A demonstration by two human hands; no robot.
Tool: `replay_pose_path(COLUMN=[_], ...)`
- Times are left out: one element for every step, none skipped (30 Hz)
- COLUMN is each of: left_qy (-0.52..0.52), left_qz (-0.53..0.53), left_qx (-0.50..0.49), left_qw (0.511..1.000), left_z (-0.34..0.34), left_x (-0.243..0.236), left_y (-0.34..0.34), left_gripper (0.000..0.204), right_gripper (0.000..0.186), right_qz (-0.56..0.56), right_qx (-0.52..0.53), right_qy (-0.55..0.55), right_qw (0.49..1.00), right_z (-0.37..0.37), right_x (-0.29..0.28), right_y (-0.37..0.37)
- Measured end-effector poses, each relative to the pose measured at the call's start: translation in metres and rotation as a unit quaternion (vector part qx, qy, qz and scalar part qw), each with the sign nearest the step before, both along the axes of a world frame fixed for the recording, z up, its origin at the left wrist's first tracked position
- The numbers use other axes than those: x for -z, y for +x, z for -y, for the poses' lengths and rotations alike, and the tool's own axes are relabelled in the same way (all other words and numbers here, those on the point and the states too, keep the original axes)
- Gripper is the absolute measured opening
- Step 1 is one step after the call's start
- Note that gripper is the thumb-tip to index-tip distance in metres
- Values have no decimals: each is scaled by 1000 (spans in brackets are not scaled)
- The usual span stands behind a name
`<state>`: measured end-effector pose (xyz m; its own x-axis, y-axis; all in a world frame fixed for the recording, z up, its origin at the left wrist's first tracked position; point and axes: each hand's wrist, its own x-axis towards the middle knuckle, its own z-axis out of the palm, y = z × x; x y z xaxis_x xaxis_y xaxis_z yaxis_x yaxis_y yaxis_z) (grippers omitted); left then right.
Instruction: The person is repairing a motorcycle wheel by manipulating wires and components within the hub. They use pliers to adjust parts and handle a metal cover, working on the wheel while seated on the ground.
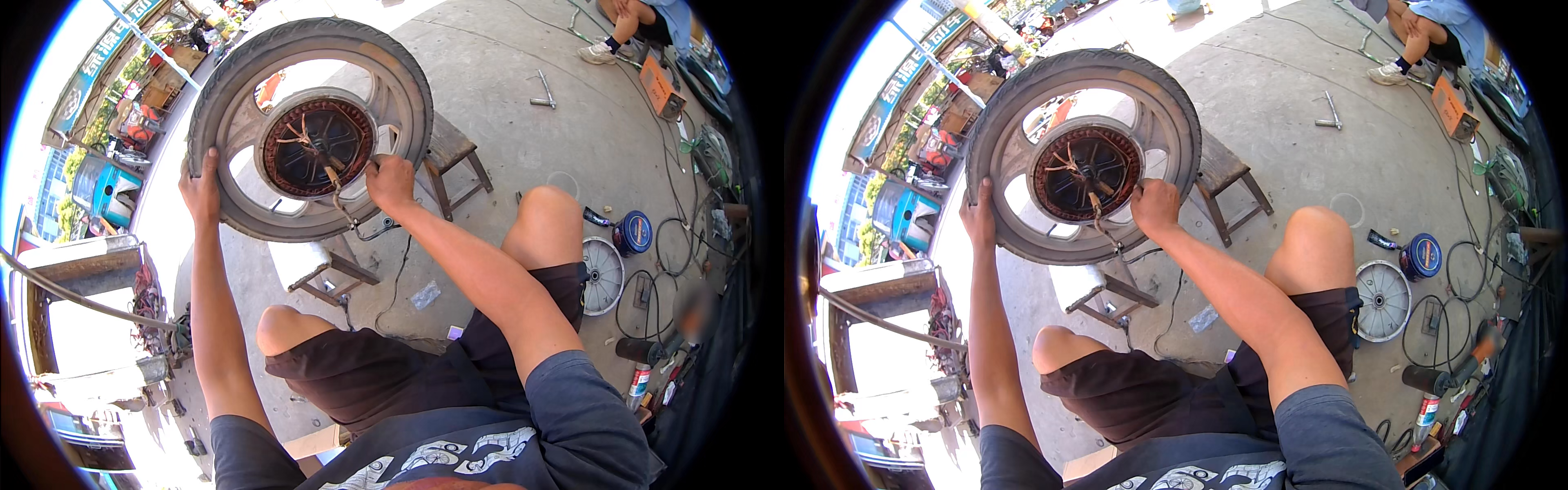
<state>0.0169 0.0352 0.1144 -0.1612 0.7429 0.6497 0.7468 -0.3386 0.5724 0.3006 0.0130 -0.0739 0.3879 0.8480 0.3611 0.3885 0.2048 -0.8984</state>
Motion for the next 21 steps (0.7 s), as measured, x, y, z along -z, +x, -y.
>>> replay_pose_path(left_qy=[-2, -4, -5, -5, -6, -6, -6, -5, 0, 5, 9, 9, 8, 6, 6, 6, 7, 4, 2, 0, 2], left_qz=[-2, -5, -4, -4, -3, 0, 3, 6, 4, 2, -1, 1, 1, 2, -2, -6, -10, -13, -16, -19, -13], left_qx=[0, 0, -2, -3, -5, -7, -9, -12, -7, -4, 0, -1, -1, -1, 2, 4, 7, 2, -2, -6, -3], left_qw=[1000, 1000, 1000, 1000, 1000, 1000, 1000, 1000, 1000, 1000, 1000, 1000, 1000, 1000, 1000, 1000, 1000, 1000, 1000, 1000, 1000], left_z=[1, 1, 2, 3, 4, 4, 3, 3, 1, 0, -1, -1, -1, -1, -1, 0, 1, 2, 3, 3, 2], left_x=[0, -1, -1, -2, -2, -2, -2, -1, -1, 0, 0, 0, 1, 1, 1, 1, 0, -1, -2, -2, -2], left_y=[1, 3, 4, 6, 6, 5, 5, 4, 3, 1, 0, -2, -1, -1, 0, 1, 3, 3, 4, 5, 5], left_gripper=[77, 76, 76, 76, 76, 76, 77, 77, 77, 76, 76, 76, 76, 76, 75, 76, 76, 76, 75, 75, 74], right_gripper=[19, 19, 19, 20, 20, 20, 20, 20, 20, 20, 20, 20, 20, 20, 20, 19, 19, 19, 20, 20, 20], right_qz=[1, 3, 4, 6, 8, 8, 7, 6, 5, 3, 2, 1, 1, 0, 4, 8, 11, 9, 8, 6, 6], right_qx=[6, 11, 10, 9, 8, 4, 1, -3, -6, -9, -12, -14, -15, -16, -15, -13, -12, -17, -21, -26, -32], right_qy=[1, 3, 2, 1, 0, 3, 6, 9, 11, 13, 15, 16, 16, 16, 14, 12, 10, 19, 27, 35, 29], right_qw=[1000, 1000, 1000, 1000, 1000, 1000, 1000, 1000, 1000, 1000, 1000, 1000, 1000, 1000, 1000, 1000, 1000, 1000, 999, 999, 999], right_z=[-1, -1, -1, 0, 1, 2, 1, 1, 1, 0, 0, -1, -1, -1, -2, -2, -3, -4, -5, -5, -5], right_x=[1, 1, 2, 0, -2, -2, -1, 0, 0, 1, 1, 2, 2, 2, 2, 3, 4, 5, 6, 7, 8], right_y=[0, -1, 0, 0, 1, 1, 2, 2, 2, 2, 2, 2, 3, 3, 3, 3, 3, 3, 4, 4, 4])
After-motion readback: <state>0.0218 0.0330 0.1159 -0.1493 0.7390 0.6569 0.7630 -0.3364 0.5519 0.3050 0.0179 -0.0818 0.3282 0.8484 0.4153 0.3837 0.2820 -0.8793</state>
